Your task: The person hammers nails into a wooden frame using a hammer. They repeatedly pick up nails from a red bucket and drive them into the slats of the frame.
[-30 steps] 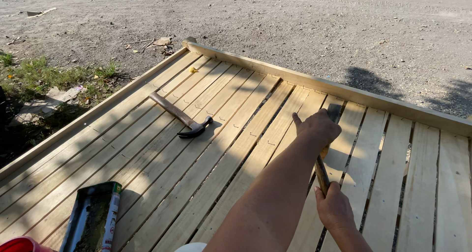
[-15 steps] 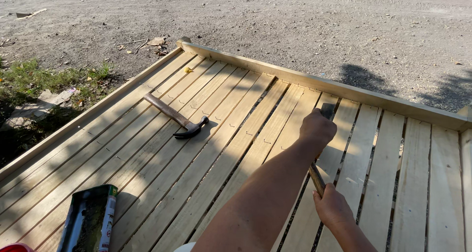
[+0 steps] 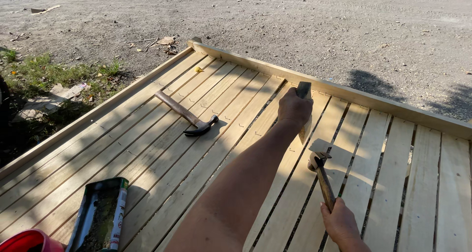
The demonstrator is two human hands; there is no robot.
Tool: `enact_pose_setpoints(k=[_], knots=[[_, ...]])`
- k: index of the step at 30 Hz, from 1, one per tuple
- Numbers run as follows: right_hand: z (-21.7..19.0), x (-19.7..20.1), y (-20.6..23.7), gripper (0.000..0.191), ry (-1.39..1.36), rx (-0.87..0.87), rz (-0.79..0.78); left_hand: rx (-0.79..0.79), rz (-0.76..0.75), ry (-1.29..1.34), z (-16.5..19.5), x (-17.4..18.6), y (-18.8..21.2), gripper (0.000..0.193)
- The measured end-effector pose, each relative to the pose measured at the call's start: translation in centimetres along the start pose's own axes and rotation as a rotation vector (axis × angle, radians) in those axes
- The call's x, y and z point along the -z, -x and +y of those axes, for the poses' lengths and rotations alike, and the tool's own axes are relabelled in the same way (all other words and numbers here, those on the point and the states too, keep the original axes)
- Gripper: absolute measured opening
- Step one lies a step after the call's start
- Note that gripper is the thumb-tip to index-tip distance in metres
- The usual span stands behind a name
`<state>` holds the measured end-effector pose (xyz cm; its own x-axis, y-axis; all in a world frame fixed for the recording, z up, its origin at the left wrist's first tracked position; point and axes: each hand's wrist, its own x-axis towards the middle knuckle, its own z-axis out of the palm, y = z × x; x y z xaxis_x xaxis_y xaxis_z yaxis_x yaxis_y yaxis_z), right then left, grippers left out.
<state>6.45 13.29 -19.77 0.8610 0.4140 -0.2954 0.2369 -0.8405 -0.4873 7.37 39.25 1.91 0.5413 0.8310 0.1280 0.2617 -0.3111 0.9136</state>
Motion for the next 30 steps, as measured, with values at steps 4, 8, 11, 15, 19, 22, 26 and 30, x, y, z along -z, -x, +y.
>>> enact_pose_setpoints(k=[4,8,11,15,19,22,26,30], knots=[[0.4,-0.5,-0.1,0.048,-0.008,0.010,0.021,0.020,0.035,0.028,-1.5,0.3,0.2,0.039],[0.8,-0.7,-0.2,0.048,-0.007,0.018,0.036,0.042,0.045,0.036,-1.8,0.2,0.2,0.038],[1.2,-0.9,-0.4,0.049,-0.006,0.041,0.050,0.027,0.033,0.029,-1.3,0.0,0.4,0.038],[1.4,-1.1,-0.7,0.049,0.001,0.048,0.052,0.040,0.033,0.027,-0.6,-0.2,0.9,0.038],[0.8,-0.7,-0.5,0.048,0.020,-0.025,-0.031,0.044,0.014,0.048,-1.0,-0.8,1.8,0.036],[-0.5,0.4,0.4,0.048,0.032,0.006,-0.007,0.010,-0.021,0.000,-1.9,-1.6,2.6,0.035],[-3.6,3.6,2.4,0.046,-0.183,-0.174,-0.165,0.029,-0.141,-0.076,-2.0,-3.3,2.4,0.038],[-7.4,8.1,4.5,0.047,-0.310,-0.085,-0.063,0.025,-0.217,-0.129,-1.7,-4.4,1.6,0.041]])
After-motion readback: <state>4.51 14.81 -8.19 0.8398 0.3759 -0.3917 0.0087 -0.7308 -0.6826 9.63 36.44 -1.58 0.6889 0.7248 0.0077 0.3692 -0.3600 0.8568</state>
